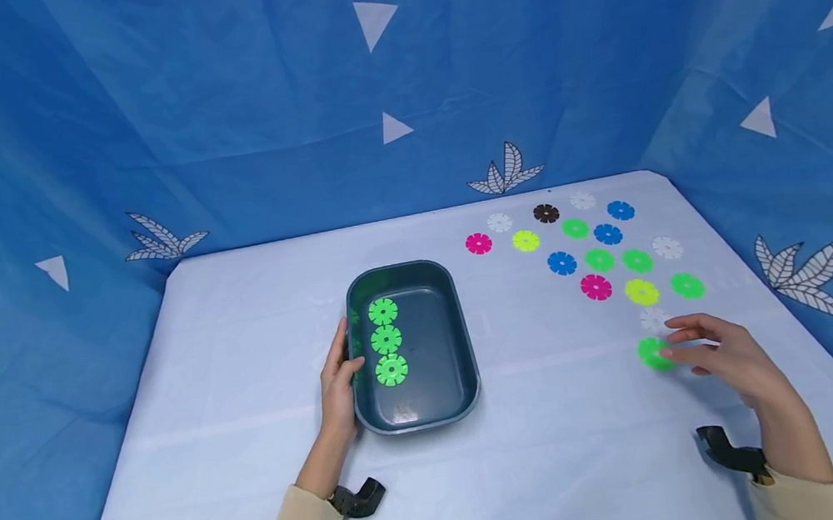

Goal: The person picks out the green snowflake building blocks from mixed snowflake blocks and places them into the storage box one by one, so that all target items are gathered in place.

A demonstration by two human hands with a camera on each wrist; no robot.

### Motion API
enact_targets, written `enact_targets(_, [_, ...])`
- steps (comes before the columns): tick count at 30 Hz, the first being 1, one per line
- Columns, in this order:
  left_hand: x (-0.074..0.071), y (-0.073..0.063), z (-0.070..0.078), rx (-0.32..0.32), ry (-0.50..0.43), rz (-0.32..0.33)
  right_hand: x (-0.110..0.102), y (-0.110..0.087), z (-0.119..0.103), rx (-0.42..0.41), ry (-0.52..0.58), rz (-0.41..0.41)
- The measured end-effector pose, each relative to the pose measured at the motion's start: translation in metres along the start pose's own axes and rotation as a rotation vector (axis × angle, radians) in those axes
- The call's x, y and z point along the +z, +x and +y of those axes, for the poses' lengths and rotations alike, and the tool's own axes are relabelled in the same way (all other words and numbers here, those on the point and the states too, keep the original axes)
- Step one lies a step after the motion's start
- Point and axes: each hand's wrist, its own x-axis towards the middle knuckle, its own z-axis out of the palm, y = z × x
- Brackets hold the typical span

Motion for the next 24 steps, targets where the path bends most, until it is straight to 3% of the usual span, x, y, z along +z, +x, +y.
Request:
enact_targets(13, [0.0,0.0,0.001,0.004,-0.002,0.0,0.008,0.007,0.023,0.052,-0.047,0.049])
enact_targets(24, [0.0,-0.001,0.001,0.004,-0.005,0.001,0.015,0.014,0.02,0.092,-0.105,0.05])
